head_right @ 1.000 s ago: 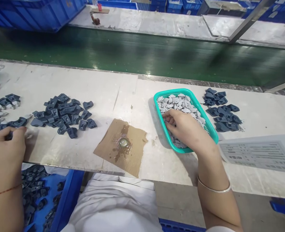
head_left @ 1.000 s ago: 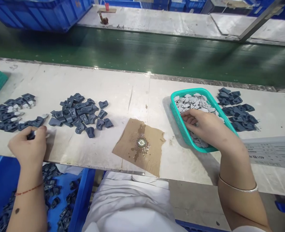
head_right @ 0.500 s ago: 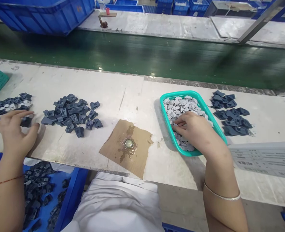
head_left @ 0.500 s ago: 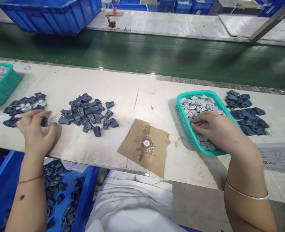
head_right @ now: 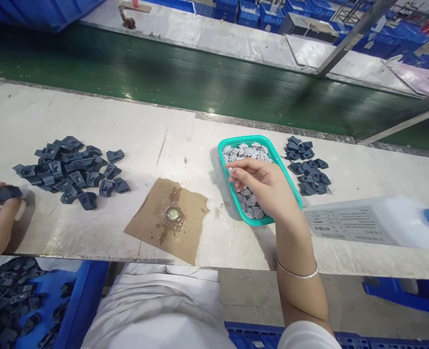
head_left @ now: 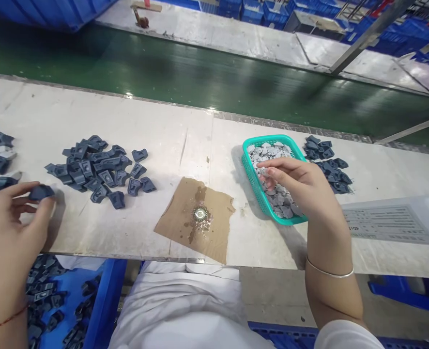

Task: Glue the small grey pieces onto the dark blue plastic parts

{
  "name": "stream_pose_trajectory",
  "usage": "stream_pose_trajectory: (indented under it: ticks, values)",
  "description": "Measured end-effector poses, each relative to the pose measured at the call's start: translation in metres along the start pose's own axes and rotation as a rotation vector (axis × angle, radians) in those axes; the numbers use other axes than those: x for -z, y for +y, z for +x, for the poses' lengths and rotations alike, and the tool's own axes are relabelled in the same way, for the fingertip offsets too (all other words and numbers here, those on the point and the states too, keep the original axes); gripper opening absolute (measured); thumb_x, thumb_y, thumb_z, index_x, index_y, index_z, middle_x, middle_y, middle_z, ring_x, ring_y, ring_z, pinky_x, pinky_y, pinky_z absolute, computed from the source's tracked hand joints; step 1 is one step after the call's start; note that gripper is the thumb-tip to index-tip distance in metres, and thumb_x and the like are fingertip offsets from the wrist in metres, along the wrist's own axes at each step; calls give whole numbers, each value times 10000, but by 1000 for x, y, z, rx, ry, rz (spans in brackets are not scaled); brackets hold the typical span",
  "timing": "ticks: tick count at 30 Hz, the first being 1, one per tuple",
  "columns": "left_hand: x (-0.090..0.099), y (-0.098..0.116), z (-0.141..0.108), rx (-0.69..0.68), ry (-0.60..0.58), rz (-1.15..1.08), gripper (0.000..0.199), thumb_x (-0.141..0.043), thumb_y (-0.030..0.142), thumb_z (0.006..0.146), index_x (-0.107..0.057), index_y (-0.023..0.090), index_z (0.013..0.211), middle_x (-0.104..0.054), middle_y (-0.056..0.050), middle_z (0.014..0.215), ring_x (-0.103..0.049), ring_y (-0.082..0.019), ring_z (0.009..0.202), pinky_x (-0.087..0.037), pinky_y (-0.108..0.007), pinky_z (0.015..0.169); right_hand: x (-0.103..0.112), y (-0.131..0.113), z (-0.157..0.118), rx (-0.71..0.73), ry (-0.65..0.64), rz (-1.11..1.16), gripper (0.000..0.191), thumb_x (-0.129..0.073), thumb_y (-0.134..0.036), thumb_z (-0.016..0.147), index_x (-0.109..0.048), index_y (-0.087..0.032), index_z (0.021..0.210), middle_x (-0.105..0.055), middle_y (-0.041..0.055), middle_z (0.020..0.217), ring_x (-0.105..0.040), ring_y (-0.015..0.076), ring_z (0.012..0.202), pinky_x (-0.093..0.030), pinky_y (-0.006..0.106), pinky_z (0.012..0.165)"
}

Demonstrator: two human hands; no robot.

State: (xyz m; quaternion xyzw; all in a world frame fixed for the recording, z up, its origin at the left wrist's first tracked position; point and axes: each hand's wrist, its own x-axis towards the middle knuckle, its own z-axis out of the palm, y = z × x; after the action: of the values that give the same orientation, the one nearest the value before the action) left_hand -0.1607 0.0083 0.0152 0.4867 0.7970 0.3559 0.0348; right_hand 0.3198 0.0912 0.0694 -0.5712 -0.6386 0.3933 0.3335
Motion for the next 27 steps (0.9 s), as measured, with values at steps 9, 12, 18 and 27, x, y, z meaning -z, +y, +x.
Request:
stream_pose_trajectory:
  ticks: [9, 12, 18, 27]
  values:
    - [-10, 57, -55, 553, -451, -811, 286, -875, 326, 630, -799, 238, 892, -770, -65, 864, -683, -202, 711, -585, -274, 611, -38, -12, -14, 34, -115, 212, 213, -691, -394, 908, -765, -244, 1039, -731, 28, 798, -668, 163, 651, -594, 326, 657]
    - [-20, 79, -75, 407, -667, -845, 276, -880, 360, 684, -800, 273, 933, -749, -70, 1151, -680, -175, 753, -610, -263, 647, -59, -15, -21, 62, -128, 281, 169, -718, -370, 895, -738, -214, 955, -720, 20, 749, -653, 149, 616, -546, 271, 563]
    - [-45, 108, -99, 174, -864, -824, 232, -703, 405, 883, -752, 247, 1046, -744, -64, 956, -601, -127, 581, -560, -236, 528, -89, -5, -25, 282, -277, -44, 137, -588, -269, 997, -702, -194, 988, -761, 59, 931, -701, 177, 818, -549, 299, 725]
    - [-61, 125, -117, 112, -819, -938, 220, -705, 274, 904, -701, 261, 1123, -748, -61, 1151, -689, -226, 1119, -592, -339, 949, -108, 7, -20, 637, -372, -292, 193, -450, -248, 1062, -633, -188, 1048, -695, 78, 904, -641, 209, 855, -529, 345, 785]
